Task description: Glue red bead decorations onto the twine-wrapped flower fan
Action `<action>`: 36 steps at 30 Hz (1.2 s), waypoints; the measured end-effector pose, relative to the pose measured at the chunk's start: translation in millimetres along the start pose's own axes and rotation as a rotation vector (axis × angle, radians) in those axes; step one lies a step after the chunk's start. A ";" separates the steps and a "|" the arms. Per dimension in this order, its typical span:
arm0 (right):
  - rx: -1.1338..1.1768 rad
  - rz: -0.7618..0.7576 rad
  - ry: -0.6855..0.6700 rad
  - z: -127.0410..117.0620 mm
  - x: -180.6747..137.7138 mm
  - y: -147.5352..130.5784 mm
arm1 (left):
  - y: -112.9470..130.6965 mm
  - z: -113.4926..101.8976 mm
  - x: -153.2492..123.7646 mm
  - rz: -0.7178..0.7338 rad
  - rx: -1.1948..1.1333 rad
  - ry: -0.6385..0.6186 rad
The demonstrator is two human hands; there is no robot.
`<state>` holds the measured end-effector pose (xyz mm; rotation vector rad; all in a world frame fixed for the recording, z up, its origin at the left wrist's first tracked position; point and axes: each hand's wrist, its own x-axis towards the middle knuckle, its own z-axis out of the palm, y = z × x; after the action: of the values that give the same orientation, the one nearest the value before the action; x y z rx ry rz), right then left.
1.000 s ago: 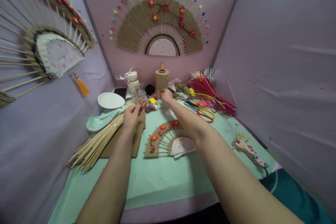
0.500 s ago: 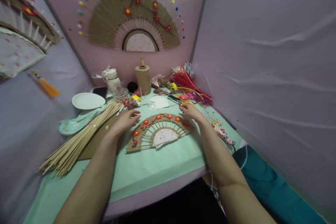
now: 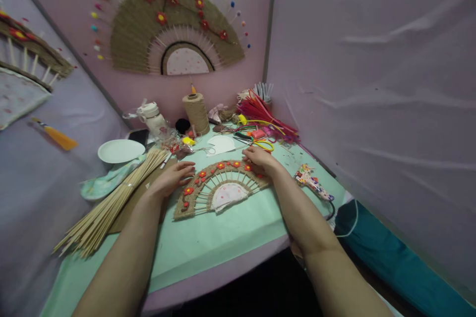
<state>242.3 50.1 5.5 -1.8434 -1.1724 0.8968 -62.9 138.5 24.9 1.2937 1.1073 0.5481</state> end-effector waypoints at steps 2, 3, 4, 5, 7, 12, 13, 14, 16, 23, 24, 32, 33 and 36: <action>0.026 0.020 -0.027 -0.8 0.5 0.9 | 0.9 -1.8 0.5 -0.029 -0.045 -0.006; 0.038 0.025 -0.037 -1.5 0.4 1.3 | 1.1 -2.5 0.7 -0.035 -0.069 -0.012; 0.049 0.026 -0.048 -2.4 0.2 1.8 | 1.2 -3.0 0.6 -0.037 -0.092 -0.019; 0.058 0.026 -0.059 -3.4 -0.2 2.3 | 1.2 -3.1 0.4 -0.038 -0.110 -0.031; 0.073 0.025 -0.083 -5.5 -1.5 2.9 | 1.4 -2.8 -0.5 -0.048 -0.128 -0.062; 0.109 0.035 -0.137 -7.5 -6.8 0.1 | 3.1 -2.7 -3.3 -0.094 -0.111 -0.160; 0.121 0.037 -0.145 -7.2 -7.8 -0.9 | 3.7 -3.2 -3.8 -0.099 -0.111 -0.179; 0.135 0.038 -0.152 -6.9 -8.7 -1.9 | 4.3 -3.8 -4.3 -0.105 -0.110 -0.198; 0.166 0.037 -0.154 -6.0 -10.0 -3.0 | 5.6 -4.9 -5.5 -0.115 -0.112 -0.238; 0.262 -0.049 -0.086 -5.5 -13.3 -3.9 | 11.5 -5.9 -10.7 -0.068 -0.163 -0.329; 0.273 -0.078 -0.062 -6.1 -14.6 -5.7 | 13.1 -6.6 -12.2 -0.033 -0.172 -0.330; 0.312 -0.422 0.215 -8.6 -31.8 -41.8 | 33.0 -29.4 -36.8 0.356 -0.199 -0.301; 0.308 -0.464 0.240 -7.5 -33.3 -45.3 | 34.7 -31.6 -39.0 0.394 -0.189 -0.291; 0.291 -0.555 0.298 -2.9 -35.4 -48.9 | 36.7 -32.9 -40.6 0.466 -0.117 -0.228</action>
<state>213.7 30.7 55.0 -1.2658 -1.2005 0.4294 -99.7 129.0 76.2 1.4760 0.5751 0.7750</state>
